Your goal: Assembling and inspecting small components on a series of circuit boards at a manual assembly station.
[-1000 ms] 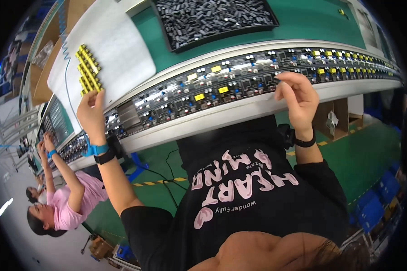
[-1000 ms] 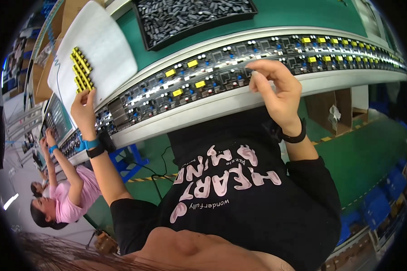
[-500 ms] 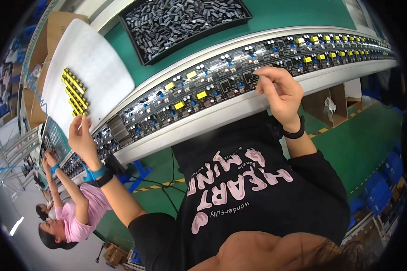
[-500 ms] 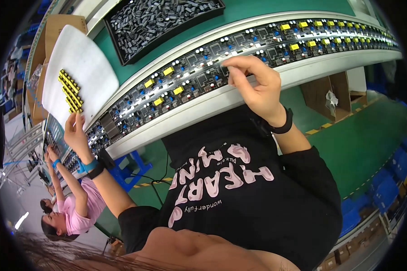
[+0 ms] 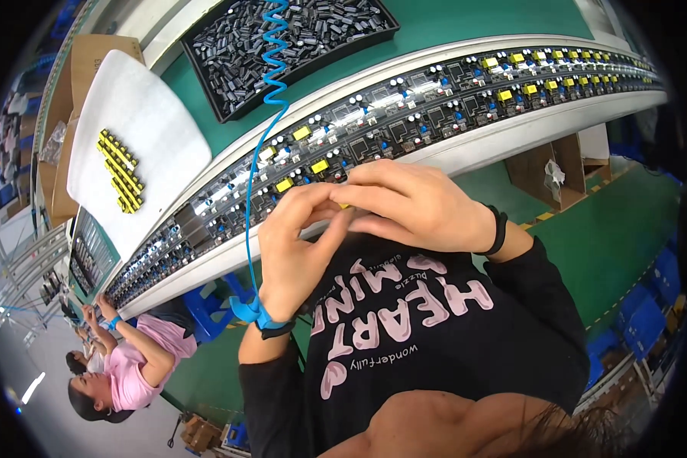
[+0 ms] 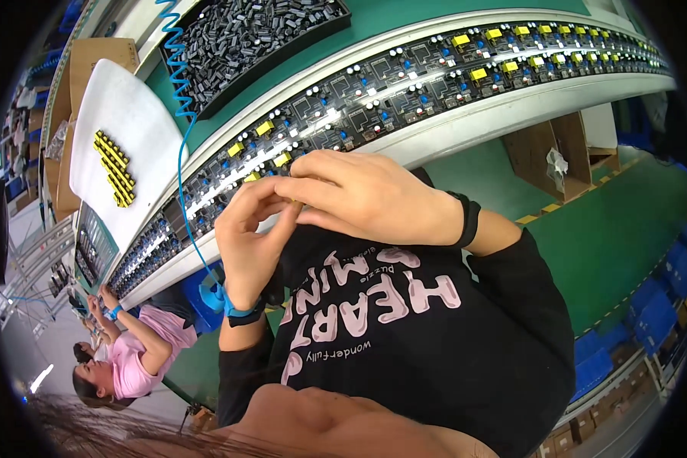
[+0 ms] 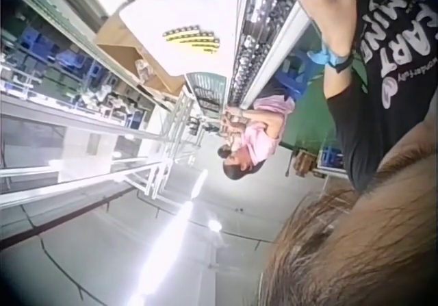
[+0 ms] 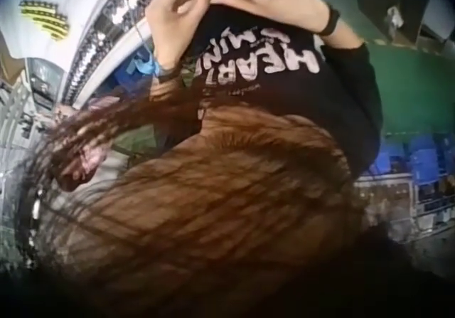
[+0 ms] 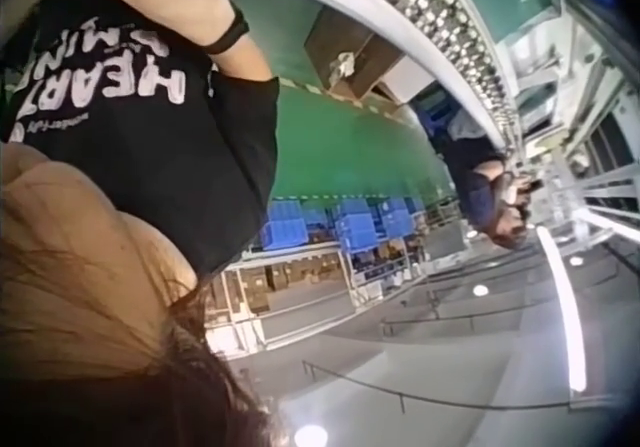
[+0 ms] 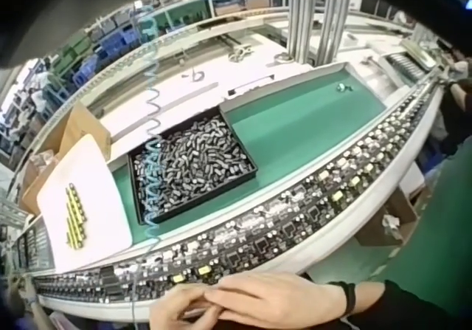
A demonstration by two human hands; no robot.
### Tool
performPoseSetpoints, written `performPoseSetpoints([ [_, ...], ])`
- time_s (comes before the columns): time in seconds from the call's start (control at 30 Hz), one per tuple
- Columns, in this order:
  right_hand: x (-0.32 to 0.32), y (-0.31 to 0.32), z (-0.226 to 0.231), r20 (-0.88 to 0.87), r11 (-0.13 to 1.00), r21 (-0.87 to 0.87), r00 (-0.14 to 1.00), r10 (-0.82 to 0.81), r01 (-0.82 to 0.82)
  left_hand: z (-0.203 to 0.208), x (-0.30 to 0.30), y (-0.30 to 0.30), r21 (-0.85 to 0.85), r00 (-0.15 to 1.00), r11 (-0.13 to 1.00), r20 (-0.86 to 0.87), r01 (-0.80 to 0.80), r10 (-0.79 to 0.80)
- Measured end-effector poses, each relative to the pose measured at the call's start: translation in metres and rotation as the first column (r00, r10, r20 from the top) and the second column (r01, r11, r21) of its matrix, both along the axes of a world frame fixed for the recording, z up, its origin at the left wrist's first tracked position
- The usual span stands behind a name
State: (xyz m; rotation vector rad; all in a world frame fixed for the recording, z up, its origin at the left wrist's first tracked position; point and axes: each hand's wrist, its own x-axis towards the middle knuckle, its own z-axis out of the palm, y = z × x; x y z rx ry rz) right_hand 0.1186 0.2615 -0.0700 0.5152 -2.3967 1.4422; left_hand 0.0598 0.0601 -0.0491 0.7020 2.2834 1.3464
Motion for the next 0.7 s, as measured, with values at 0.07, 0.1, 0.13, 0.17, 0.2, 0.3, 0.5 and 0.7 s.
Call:
performPoseSetpoints([
  [0.07, -0.002, -0.002, -0.001, 0.034, 0.999, 0.038, 0.999, 0.009, -0.011, -0.003, 0.002, 0.003, 0.023, 0.998, 0.999, 0.043, -0.035, 0.034],
  [0.1, -0.002, -0.002, -0.001, 0.052, 0.998, 0.058, 0.999, 0.014, -0.017, -0.002, 0.003, 0.004, 0.076, 0.991, 0.995, 0.123, -0.070, 0.060],
  [0.13, -0.003, -0.003, -0.002, 0.054, 0.998, 0.062, 0.998, 0.018, -0.021, -0.001, 0.002, 0.005, 0.126, 0.976, 0.986, 0.202, -0.108, 0.082],
  [0.17, -0.002, -0.003, -0.003, 0.075, 0.996, 0.081, 0.997, 0.023, -0.029, -0.001, 0.002, 0.004, 0.172, 0.955, 0.974, 0.281, -0.151, 0.098],
  [0.2, -0.002, -0.004, -0.005, 0.096, 0.994, 0.100, 0.995, 0.027, -0.037, -0.002, 0.001, 0.003, 0.176, 0.954, 0.972, 0.283, -0.155, 0.101],
  [0.3, -0.004, -0.005, -0.002, 0.132, 0.988, 0.147, 0.991, 0.020, -0.039, -0.009, -0.002, 0.001, 0.199, 0.954, 0.972, 0.291, -0.129, 0.067],
  [0.5, -0.012, 0.002, 0.006, 0.103, 0.981, 0.187, 0.993, -0.062, 0.042, -0.011, 0.002, -0.006, 0.274, 0.949, 0.936, 0.283, -0.221, 0.141],
  [0.7, -0.046, 0.023, 0.012, 0.032, 0.919, 0.355, 0.981, -0.192, 0.169, -0.041, 0.009, -0.039, 0.149, 0.873, 0.989, -0.482, 0.000, 0.073],
])
